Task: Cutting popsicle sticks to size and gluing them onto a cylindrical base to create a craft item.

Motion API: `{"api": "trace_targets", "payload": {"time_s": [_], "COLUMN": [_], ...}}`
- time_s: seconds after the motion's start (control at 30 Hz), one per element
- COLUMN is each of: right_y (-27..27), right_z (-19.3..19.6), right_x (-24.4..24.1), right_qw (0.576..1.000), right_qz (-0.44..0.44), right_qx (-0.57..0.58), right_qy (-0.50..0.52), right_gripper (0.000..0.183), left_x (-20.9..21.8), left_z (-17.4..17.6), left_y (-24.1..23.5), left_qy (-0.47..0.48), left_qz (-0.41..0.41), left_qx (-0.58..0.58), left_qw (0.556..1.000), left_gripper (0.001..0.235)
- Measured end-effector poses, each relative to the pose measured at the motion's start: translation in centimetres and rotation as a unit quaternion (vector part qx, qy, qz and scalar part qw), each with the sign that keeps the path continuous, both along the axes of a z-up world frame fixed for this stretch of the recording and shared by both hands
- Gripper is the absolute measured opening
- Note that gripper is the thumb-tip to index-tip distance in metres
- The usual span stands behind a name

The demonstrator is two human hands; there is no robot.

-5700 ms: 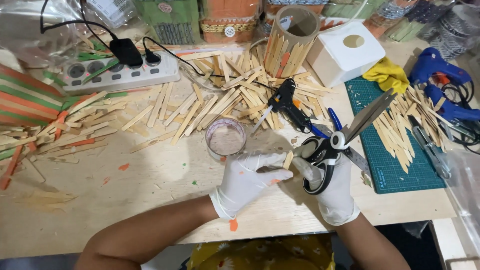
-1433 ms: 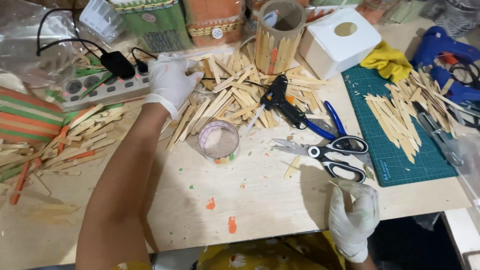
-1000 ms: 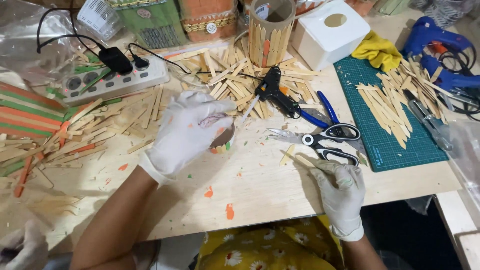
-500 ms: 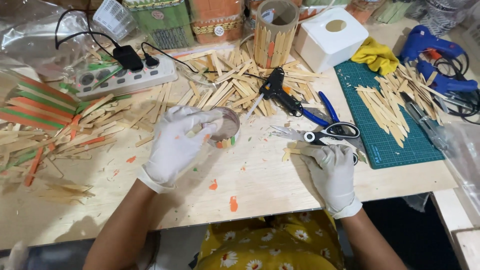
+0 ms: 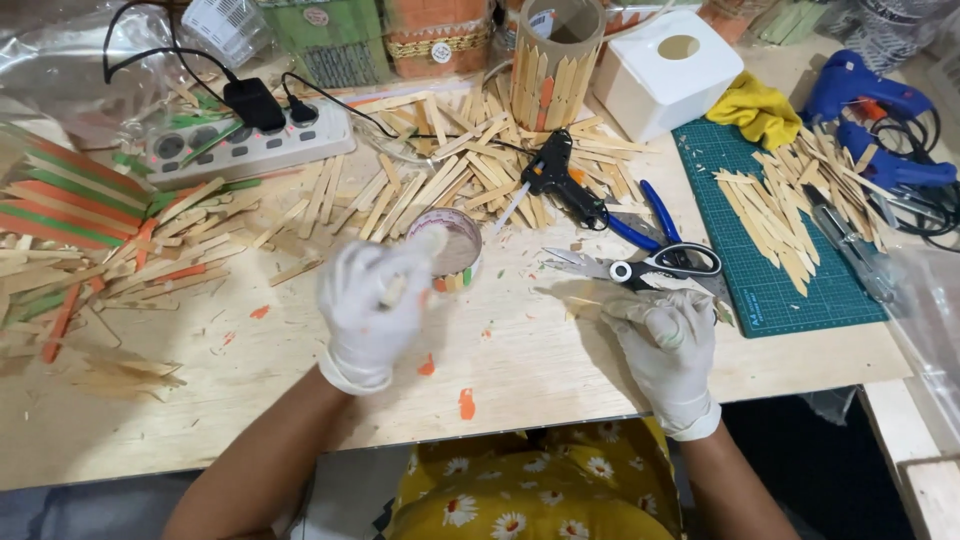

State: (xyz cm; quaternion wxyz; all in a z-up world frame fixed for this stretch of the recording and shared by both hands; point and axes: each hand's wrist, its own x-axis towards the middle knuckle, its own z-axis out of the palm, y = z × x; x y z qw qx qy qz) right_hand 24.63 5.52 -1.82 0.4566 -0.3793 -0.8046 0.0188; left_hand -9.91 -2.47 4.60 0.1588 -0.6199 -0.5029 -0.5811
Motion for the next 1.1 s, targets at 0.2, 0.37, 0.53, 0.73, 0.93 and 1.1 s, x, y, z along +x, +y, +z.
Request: {"api": "trace_targets", "payload": {"time_s": [0.2, 0.37, 0.53, 0.73, 0.93, 1.1], "right_y": [-0.3, 1.3, 2.8, 1.7, 3.8, 7.2], "right_z": [2.5, 6.3, 6.4, 11.5, 10.4, 10.8], "right_x": [-0.8, -2.4, -3.0, -5.1, -5.3, -6.1], "right_qw": [0.991, 0.978, 0.959, 0.936, 0.934, 0.96], "right_qz": [0.106, 0.199, 0.258, 0.336, 0.346, 0.208], "right_qx": [-0.014, 0.051, 0.117, 0.108, 0.093, -0.094], "right_qy": [0.077, 0.048, 0.015, 0.016, 0.019, -0.165], "right_gripper": [0.022, 0.02, 0.023, 0.018, 0.023, 0.026], "left_x": [9.2, 10.4, 9.7, 8.5, 8.4, 8.8], "left_z": [4.2, 0.2, 1.7, 1.1, 0.7, -0.5], "left_y": [-2.6, -0.3, -0.6, -0.5, -0.1, 0.0], "left_qy": [-0.09, -0.366, -0.496, -0.508, -0.502, -0.526], "left_qz": [-0.116, -0.23, -0.264, -0.306, -0.315, -0.276], "left_qx": [-0.313, -0.573, -0.542, -0.544, -0.555, -0.484], "left_qw": [0.938, 0.696, 0.625, 0.593, 0.584, 0.642], "left_gripper": [0.025, 0.019, 0.019, 0.023, 0.013, 0.017]}}
